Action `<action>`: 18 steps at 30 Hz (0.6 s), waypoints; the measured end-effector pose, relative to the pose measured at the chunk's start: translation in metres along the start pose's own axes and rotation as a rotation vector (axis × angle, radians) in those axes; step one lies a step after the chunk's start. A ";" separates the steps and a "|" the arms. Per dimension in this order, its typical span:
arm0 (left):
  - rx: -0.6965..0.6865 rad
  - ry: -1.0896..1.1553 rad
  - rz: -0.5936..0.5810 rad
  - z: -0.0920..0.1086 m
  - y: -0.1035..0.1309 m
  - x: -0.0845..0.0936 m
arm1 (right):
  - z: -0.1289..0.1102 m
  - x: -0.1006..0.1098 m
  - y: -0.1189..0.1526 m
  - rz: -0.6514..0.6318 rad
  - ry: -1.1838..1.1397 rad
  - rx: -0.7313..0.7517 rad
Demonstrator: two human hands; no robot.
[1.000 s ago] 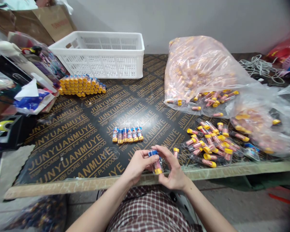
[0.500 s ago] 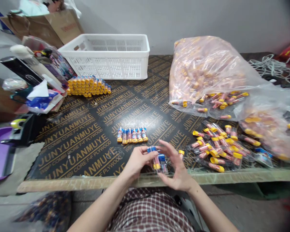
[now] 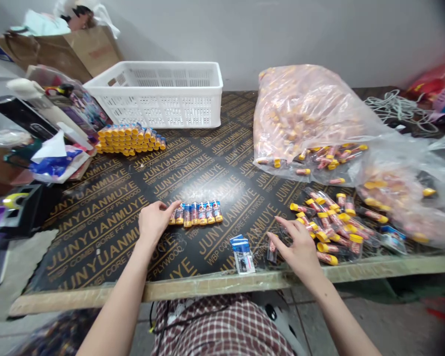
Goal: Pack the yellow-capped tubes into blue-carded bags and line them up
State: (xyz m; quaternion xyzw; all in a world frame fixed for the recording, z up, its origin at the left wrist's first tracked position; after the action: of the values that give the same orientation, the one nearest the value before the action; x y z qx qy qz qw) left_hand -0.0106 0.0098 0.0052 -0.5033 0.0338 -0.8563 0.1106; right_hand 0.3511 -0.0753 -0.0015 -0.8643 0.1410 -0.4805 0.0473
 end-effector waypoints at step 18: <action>-0.420 0.307 -0.492 0.113 0.092 -0.074 | -0.009 -0.002 0.006 -0.200 -0.270 -0.191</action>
State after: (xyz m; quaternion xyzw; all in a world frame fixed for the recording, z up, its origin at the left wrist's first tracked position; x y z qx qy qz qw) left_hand 0.1367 -0.0571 -0.0180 -0.3736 0.1033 -0.8973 -0.2111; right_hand 0.3412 -0.0799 0.0007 -0.9312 0.0917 -0.3468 -0.0643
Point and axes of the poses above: each hand's wrist, its own y-axis away from the middle knuckle, its own x-axis out of the back of the hand, z = x × y, the point moved 2 cm from there along -y, towards the middle knuckle, and after that the axes turned 13 degrees about -x, right-handed, at the moved point
